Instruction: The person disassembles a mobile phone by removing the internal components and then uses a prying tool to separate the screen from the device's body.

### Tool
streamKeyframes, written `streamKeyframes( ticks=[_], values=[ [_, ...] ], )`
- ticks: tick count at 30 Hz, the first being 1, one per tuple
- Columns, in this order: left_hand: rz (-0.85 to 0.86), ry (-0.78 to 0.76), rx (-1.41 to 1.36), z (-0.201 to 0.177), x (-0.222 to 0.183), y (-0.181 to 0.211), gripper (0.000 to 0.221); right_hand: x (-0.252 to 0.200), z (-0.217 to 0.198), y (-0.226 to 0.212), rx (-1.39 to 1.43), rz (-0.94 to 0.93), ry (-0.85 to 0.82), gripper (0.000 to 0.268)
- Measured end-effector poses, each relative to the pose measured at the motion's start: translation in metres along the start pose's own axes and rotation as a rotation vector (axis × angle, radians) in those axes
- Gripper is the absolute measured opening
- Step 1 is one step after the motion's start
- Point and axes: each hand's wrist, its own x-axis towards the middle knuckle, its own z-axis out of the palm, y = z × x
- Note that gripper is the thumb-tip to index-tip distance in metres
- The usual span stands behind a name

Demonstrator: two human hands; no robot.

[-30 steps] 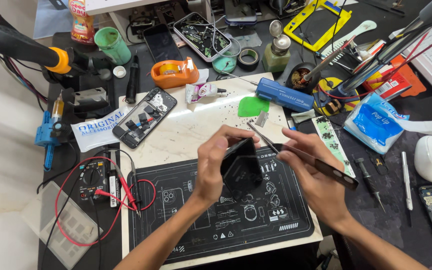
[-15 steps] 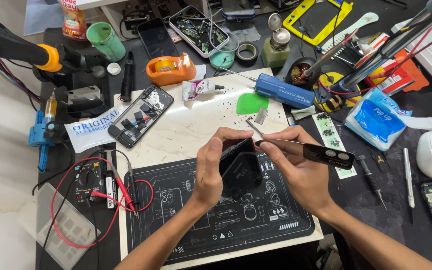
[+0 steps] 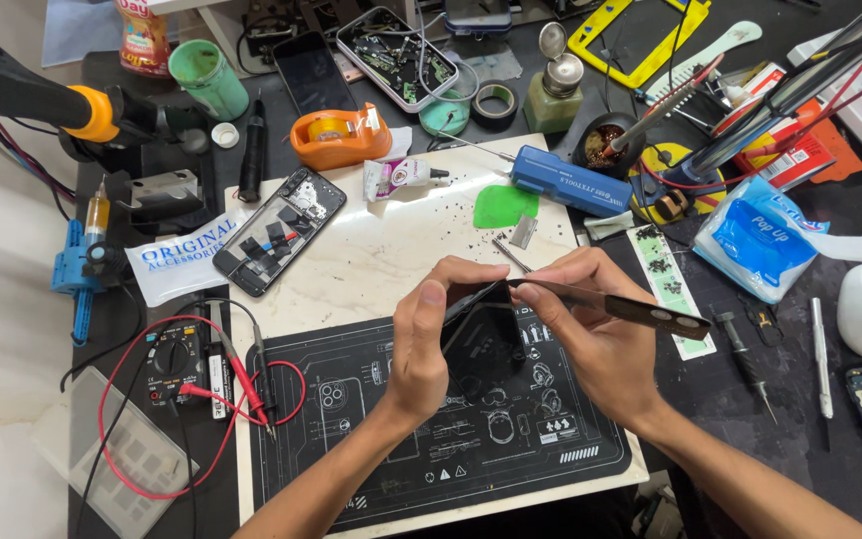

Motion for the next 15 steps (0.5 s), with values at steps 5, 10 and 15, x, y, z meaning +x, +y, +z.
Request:
streamKeyframes(
  ticks=[5, 10, 15],
  values=[
    [-0.003, -0.001, -0.013, 0.0002, -0.0001, -0.0003, 0.063, 0.0001, 0.0007, 0.0009, -0.007, 0.009, 0.009, 0.010],
    [-0.005, 0.022, -0.025, 0.0015, -0.0014, -0.0006, 0.061, 0.0006, 0.0028, -0.0021, -0.027, -0.002, 0.003, 0.014],
    [0.128, 0.085, 0.105, 0.0024, -0.0036, -0.0018, 0.061, -0.0008, 0.0089, -0.0070, -0.045, -0.055, -0.006, 0.017]
  ],
)
